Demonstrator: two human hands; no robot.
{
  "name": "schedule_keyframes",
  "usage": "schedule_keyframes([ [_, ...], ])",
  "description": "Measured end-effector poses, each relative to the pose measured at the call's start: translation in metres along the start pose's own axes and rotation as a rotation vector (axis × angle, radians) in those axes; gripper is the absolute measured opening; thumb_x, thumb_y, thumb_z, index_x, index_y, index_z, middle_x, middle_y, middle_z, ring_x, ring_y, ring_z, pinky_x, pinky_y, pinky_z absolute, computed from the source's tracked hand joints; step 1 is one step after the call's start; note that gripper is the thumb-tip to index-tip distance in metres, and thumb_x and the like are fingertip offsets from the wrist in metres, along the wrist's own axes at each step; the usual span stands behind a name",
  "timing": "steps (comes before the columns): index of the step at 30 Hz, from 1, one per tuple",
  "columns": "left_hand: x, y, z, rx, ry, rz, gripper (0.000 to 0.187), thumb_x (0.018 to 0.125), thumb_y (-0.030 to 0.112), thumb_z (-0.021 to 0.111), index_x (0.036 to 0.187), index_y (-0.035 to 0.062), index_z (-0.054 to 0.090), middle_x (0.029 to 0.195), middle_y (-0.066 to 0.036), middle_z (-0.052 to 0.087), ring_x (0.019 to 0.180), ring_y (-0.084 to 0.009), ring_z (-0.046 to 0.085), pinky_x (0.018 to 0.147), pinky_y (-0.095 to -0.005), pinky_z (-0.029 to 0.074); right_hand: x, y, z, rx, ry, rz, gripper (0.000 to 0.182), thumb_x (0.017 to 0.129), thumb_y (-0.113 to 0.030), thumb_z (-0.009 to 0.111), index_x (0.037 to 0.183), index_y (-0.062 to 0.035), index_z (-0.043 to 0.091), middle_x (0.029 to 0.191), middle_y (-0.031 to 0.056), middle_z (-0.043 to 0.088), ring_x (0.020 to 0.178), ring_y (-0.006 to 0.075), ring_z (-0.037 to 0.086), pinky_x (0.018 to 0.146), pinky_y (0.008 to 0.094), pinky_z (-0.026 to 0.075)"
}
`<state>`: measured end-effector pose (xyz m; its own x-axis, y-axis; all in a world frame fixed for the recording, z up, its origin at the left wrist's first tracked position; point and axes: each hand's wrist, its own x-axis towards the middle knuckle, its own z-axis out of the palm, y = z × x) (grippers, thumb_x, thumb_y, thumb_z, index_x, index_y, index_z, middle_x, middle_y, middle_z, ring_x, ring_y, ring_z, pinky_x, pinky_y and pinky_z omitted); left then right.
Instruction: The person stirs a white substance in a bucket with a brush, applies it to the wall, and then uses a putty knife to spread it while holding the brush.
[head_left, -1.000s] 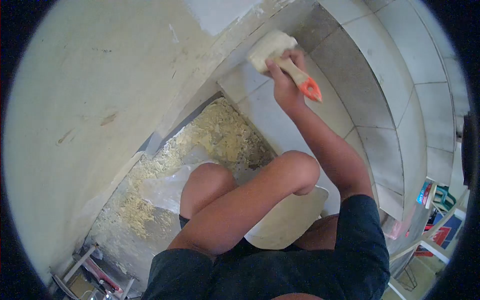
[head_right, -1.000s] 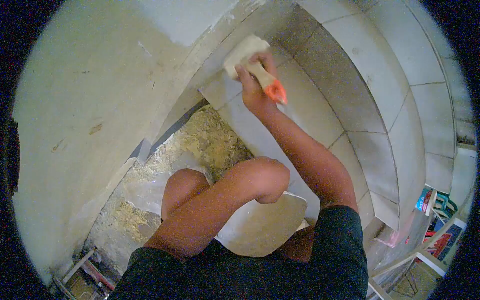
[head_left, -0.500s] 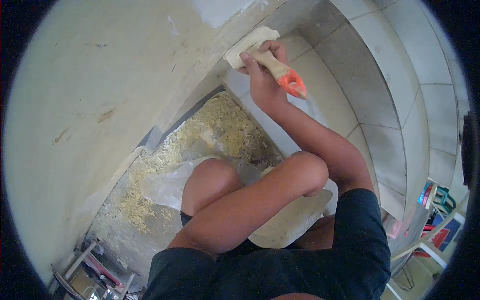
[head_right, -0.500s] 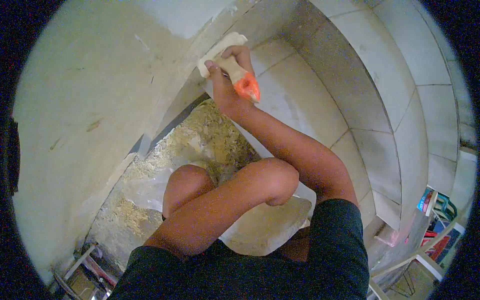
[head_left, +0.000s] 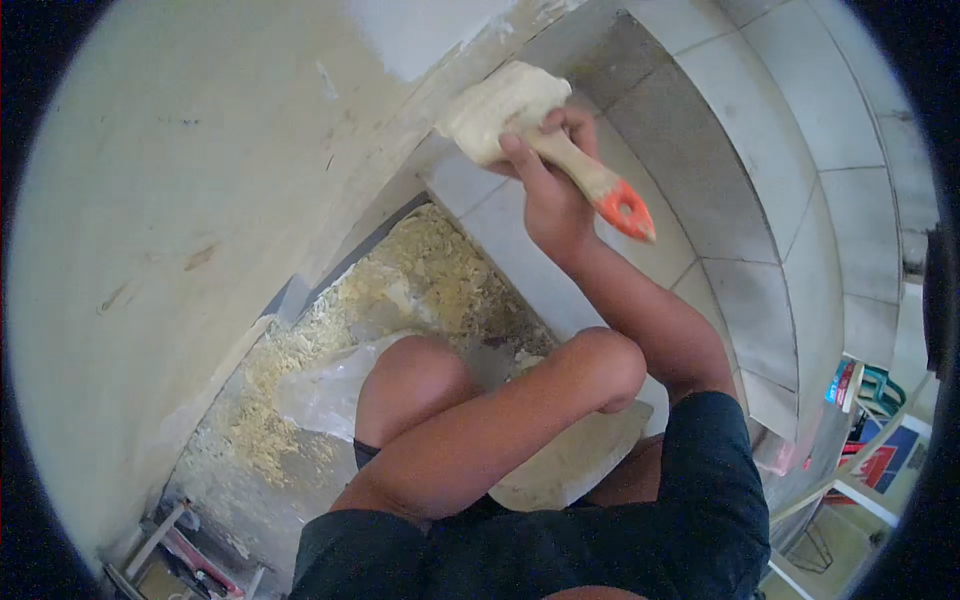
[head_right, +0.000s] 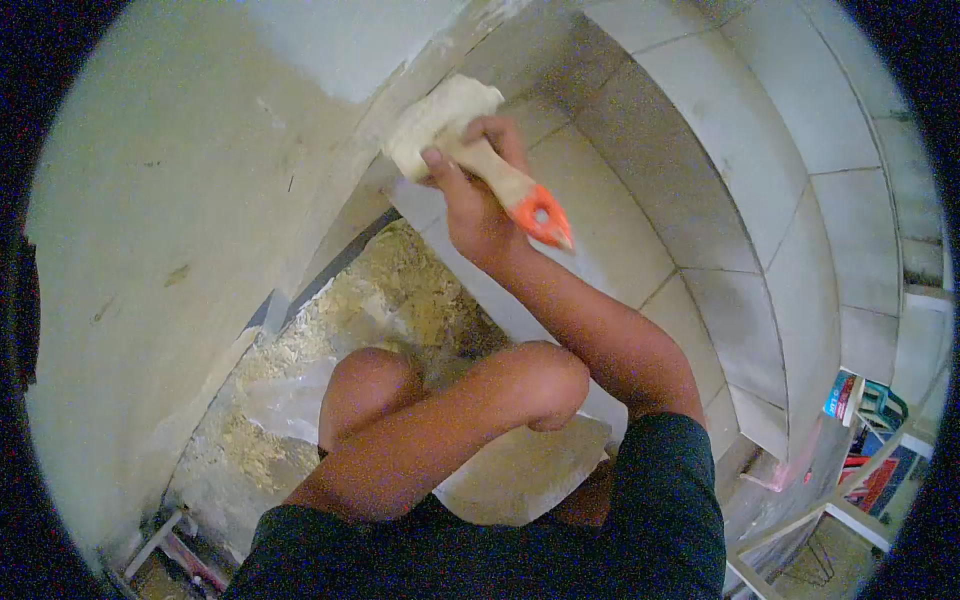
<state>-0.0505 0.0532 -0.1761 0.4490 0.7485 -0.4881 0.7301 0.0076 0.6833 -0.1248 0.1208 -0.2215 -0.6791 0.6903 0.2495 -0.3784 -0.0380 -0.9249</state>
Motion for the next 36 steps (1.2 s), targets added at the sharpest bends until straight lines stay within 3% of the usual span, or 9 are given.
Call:
schedule_keyframes([
  [4, 0.005, 0.004, -0.004, 0.032, -0.072, 0.032, 0.015, 0.057, 0.003, 0.061, 0.07, 0.001, 0.068, 0.081, -0.02, 0.065, 0.075, -0.034, 0.063, 0.067, -0.0426, 0.05, 0.01, 0.011, -0.04, -0.258, 0.06, -0.009, 0.032, 0.082, -0.005, 0.062, 0.098, -0.0075, 0.034, 0.104, 0.0095, 0.043, 0.094, 0.0219, 0.055, 0.068, 0.0366, 0.058],
  [9, 0.01, 0.004, -0.003, 0.022, -0.133, -0.015, 0.015, 0.056, 0.002, 0.06, 0.069, 0.0011, 0.068, 0.08, -0.021, 0.064, 0.074, -0.0341, 0.063, 0.066, -0.0427, 0.05, 0.057, -0.022, -0.019, -0.115, 0.106, -0.144, 0.029, 0.083, -0.004, 0.059, 0.099, -0.0066, 0.035, 0.102, 0.0089, 0.044, 0.093, 0.023, 0.057, 0.067, 0.0369, 0.058],
  [15, -0.01, -0.001, -0.022, 0.026, -0.065, -0.055, 0.018, 0.056, 0.0, 0.058, 0.071, -0.0001, 0.067, 0.082, -0.022, 0.064, 0.075, -0.0337, 0.063, 0.066, -0.0429, 0.05, 0.043, -0.053, -0.032, -0.096, 0.079, -0.26, 0.027, 0.085, -0.003, 0.056, 0.101, -0.0068, 0.035, 0.105, 0.0088, 0.044, 0.094, 0.0243, 0.057, 0.069, 0.0404, 0.058],
  [18, -0.018, -0.004, -0.027, 0.047, -0.152, -0.077, 0.019, 0.057, -0.001, 0.056, 0.073, -0.0015, 0.067, 0.083, -0.022, 0.064, 0.077, -0.0336, 0.063, 0.067, -0.0429, 0.05, 0.03, -0.024, -0.051, -0.059, 0.191, -0.067, 0.03, 0.085, -0.004, 0.056, 0.105, -0.0059, 0.034, 0.108, 0.0101, 0.044, 0.098, 0.0243, 0.055, 0.071, 0.0389, 0.057],
  [23, -0.015, -0.009, -0.013, 0.013, -0.017, -0.07, 0.018, 0.058, 0.002, 0.055, 0.072, -0.0039, 0.065, 0.078, -0.023, 0.063, 0.072, -0.0347, 0.063, 0.064, -0.0438, 0.049, 0.049, 0.001, -0.039, -0.11, 0.259, 0.08, 0.033, 0.083, -0.003, 0.057, 0.105, -0.0063, 0.034, 0.106, 0.0119, 0.046, 0.096, 0.0246, 0.057, 0.071, 0.0391, 0.057],
  [28, -0.027, -0.019, -0.027, -0.088, -0.019, -0.145, 0.019, 0.061, 0.006, 0.055, 0.075, -0.0025, 0.066, 0.079, -0.022, 0.063, 0.073, -0.0333, 0.064, 0.066, -0.0419, 0.05, 0.065, -0.045, -0.042, 0.1, 0.139, 0.106, 0.033, 0.081, 0.0, 0.057, 0.107, -0.0054, 0.038, 0.099, 0.0109, 0.05, 0.083, 0.025, 0.061, 0.068, 0.0383, 0.057],
  [33, -0.046, -0.061, -0.038, -0.228, 0.068, -0.089, 0.021, 0.062, 0.008, 0.054, 0.076, -0.003, 0.066, 0.075, -0.023, 0.063, 0.067, -0.0311, 0.064, 0.063, -0.0393, 0.051, 0.035, -0.131, -0.089, -0.062, 0.113, -0.005, 0.036, 0.08, -0.003, 0.052, 0.114, -0.004, 0.042, 0.111, 0.0122, 0.049, 0.1, 0.026, 0.056, 0.077, 0.0401, 0.052],
  [35, -0.06, -0.065, -0.054, -0.205, 0.162, -0.063, 0.031, 0.065, 0.017, 0.06, 0.091, 0.001, 0.066, 0.072, -0.016, 0.065, 0.06, -0.0236, 0.062, 0.056, -0.0354, 0.05, 0.021, -0.162, -0.099, -0.121, 0.157, -0.048, 0.041, 0.079, -0.003, 0.051, 0.119, -0.0027, 0.041, 0.117, 0.0143, 0.048, 0.105, 0.027, 0.053, 0.082, 0.0421, 0.05],
  [36, -0.065, -0.066, -0.06, -0.192, 0.139, -0.046, 0.031, 0.065, 0.017, 0.06, 0.091, 0.001, 0.066, 0.072, -0.016, 0.065, 0.06, -0.0236, 0.062, 0.056, -0.0354, 0.05, 0.013, -0.177, -0.103, -0.112, 0.197, -0.104, 0.045, 0.079, -0.005, 0.051, 0.122, -0.0009, 0.039, 0.119, 0.0158, 0.048, 0.108, 0.0281, 0.051, 0.086, 0.0432, 0.046],
])
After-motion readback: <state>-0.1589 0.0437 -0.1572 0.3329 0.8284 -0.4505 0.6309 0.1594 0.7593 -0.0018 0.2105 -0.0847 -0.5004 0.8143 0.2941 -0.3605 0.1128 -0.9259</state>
